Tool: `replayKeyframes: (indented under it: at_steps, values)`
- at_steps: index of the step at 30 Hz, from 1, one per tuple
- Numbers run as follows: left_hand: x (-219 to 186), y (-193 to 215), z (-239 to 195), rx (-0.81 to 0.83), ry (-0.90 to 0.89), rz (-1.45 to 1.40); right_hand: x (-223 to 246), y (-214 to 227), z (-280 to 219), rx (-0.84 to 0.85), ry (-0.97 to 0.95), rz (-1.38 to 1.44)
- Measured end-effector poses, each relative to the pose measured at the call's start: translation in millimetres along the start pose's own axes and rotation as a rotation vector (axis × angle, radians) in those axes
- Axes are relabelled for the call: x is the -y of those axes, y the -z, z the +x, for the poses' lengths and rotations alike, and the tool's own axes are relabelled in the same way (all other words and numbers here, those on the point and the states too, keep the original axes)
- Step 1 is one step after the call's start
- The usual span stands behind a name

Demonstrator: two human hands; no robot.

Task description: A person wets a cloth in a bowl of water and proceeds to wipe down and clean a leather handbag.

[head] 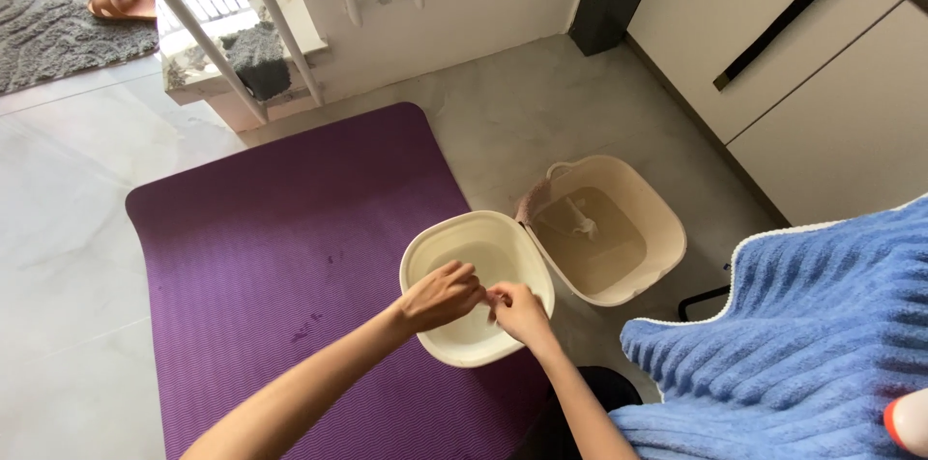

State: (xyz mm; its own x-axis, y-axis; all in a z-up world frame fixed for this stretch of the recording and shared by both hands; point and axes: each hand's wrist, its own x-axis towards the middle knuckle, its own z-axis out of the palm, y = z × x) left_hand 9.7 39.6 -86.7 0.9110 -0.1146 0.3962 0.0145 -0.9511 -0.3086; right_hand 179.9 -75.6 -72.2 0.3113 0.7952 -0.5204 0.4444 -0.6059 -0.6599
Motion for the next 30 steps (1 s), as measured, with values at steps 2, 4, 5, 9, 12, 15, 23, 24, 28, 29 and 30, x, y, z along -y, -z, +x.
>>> replayKeyframes:
  at_steps: [2,4,5,9,12,15,23,24,28,29,30]
  values:
    - [-4.3,1.6,0.0,0.102,0.124,-0.058,21.5,19.7,-15.4,-0.118,0.029,-0.042]
    - [-4.8,13.5,1.5,0.205,0.251,-0.116,41.1,37.1,-30.6,-0.235,0.058,-0.087]
    - [-3.5,24.1,3.7,0.229,0.335,-0.191,49.4,45.2,-38.2,-0.358,0.124,-0.030]
    - [9.8,93.3,33.5,0.209,0.522,-0.384,93.6,84.1,-92.0,-0.775,0.403,0.046]
    - [19.0,187.4,66.1,0.103,0.621,-0.686,113.8,100.9,-128.5,-1.011,0.639,0.010]
    - [14.0,191.6,54.9,-0.172,0.725,-1.226,114.3,83.7,-145.9,-1.117,0.758,0.035]
    - [-72.2,27.0,-32.6,0.397,0.926,-0.343,-28.4,-9.4,-42.9,-0.424,0.252,-0.660]
    - [-78.0,27.8,-35.8,0.366,0.903,-0.268,-38.7,-13.0,-40.9,-0.583,0.409,-0.684]
    - [-47.8,83.6,-14.2,0.305,1.079,-0.648,55.4,45.0,-105.2,-0.776,0.544,-0.184]
    - [-44.3,100.0,-9.5,0.219,1.087,-0.709,71.6,53.7,-125.6,-0.944,0.662,-0.177]
    - [-41.3,115.6,-5.5,0.133,1.092,-0.769,87.1,61.4,-145.6,-1.112,0.780,-0.168]
